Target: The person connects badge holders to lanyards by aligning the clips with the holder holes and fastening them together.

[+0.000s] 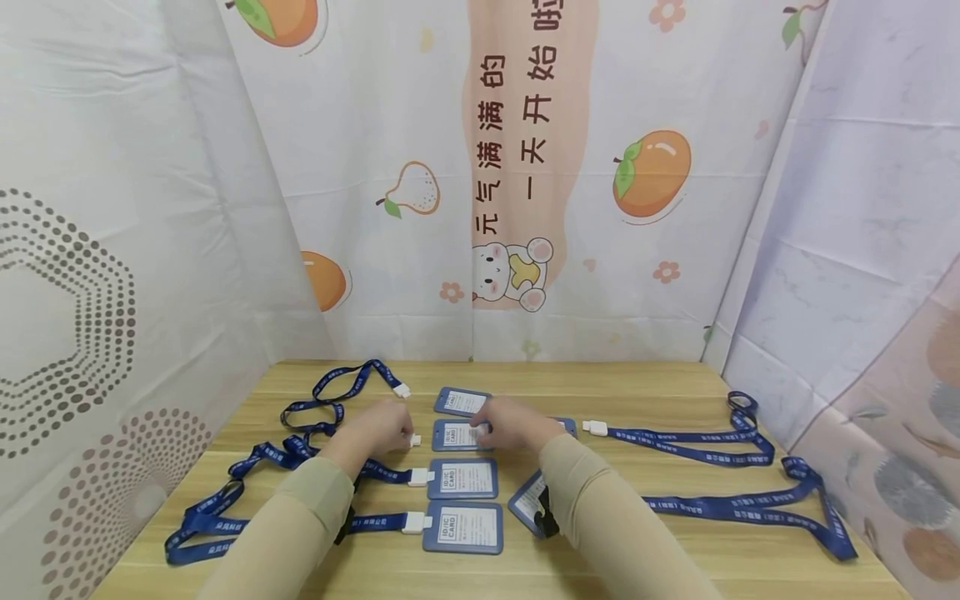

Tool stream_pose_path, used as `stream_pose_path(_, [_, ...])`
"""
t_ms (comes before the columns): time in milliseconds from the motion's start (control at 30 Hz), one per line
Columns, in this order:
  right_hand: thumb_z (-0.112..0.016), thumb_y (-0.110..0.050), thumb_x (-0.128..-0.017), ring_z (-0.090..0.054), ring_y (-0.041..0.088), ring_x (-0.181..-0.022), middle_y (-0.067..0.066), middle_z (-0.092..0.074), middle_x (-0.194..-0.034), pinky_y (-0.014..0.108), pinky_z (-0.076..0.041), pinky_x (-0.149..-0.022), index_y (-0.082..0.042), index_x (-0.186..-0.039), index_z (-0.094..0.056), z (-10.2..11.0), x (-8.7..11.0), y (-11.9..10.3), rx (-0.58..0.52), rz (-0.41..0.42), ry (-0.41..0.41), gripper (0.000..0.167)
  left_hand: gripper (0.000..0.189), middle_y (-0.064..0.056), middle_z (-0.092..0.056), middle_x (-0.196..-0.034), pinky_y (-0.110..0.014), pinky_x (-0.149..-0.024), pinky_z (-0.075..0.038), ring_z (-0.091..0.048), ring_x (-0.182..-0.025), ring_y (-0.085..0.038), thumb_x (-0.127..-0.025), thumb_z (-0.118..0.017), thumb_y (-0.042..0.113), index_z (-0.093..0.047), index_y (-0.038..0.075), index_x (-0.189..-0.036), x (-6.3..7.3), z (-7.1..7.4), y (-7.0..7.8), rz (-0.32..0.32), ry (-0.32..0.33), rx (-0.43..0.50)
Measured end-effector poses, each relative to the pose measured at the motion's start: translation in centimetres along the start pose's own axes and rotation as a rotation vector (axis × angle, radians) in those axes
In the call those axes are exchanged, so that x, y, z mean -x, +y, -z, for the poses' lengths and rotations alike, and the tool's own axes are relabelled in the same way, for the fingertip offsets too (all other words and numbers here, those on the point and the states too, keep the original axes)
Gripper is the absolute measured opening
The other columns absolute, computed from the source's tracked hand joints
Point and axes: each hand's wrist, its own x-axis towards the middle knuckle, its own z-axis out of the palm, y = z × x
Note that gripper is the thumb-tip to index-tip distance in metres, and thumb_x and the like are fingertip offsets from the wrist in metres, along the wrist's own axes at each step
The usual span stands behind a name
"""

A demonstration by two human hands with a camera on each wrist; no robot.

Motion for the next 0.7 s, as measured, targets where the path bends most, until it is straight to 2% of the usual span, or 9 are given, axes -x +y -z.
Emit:
stream_pose_path(133, [-0.076, -0.026, -0.093, -0.064, 0.017, -0.11, -0.002, -0.07, -0.119, 0.04, -0.052, -0.098, -0.019, -0.118, -0.077, -0.58, 0.14, -0.07, 0.015, -0.021, 0.003, 0.026, 0.008, 0.001, -0.073, -0.094, -0.039, -0.085, -0.056, -0.061, -0.078, -0.012, -0.088, -0.079, 0.016, -0.08, 0.013, -0.095, 0.01, -0.09, -0.07, -0.007, 0.005, -0.006])
stream_pose_path(367, [-0.079, -0.024, -0.09, -0.062, 0.01, -0.091, -0.003, -0.07, -0.11, 0.036, -0.055, -0.09, -0.018, -0.112, -0.079, -0.72, 0.25, -0.1, 0.033, -0.03, -0.007, 0.022, 0.009, 0.002, -0.073, -0.093, -0.039, -0.086, -0.057, -0.06, -0.077, -0.011, -0.088, -0.08, 0.016, -0.08, 0.012, -0.096, 0.0, -0.12, -0.17, -0.012, 0.007, -0.006])
stream_pose_path(533, [-0.08, -0.024, -0.089, -0.064, 0.012, -0.095, -0.003, -0.07, -0.109, 0.035, -0.055, -0.089, -0.019, -0.112, -0.079, -0.49, 0.37, 0.01, 0.056, -0.004, -0.005, 0.024, 0.011, 0.0, -0.074, -0.095, -0.04, -0.086, -0.057, -0.062, -0.079, -0.012, -0.088, -0.08, 0.016, -0.08, 0.011, -0.097, -0.08, 0.02, -0.25, -0.022, 0.01, -0.001])
stream_pose_path(700, [-0.082, -0.026, -0.088, -0.063, 0.018, -0.111, 0.0, -0.068, -0.118, 0.039, -0.052, -0.098, -0.019, -0.118, -0.077, -0.29, 0.61, -0.1, 0.062, 0.009, 0.004, 0.032, 0.01, 0.0, -0.074, -0.094, -0.039, -0.085, -0.057, -0.062, -0.078, -0.012, -0.087, -0.08, 0.016, -0.08, 0.011, -0.095, -0.11, -0.24, -0.47, -0.032, 0.022, -0.001])
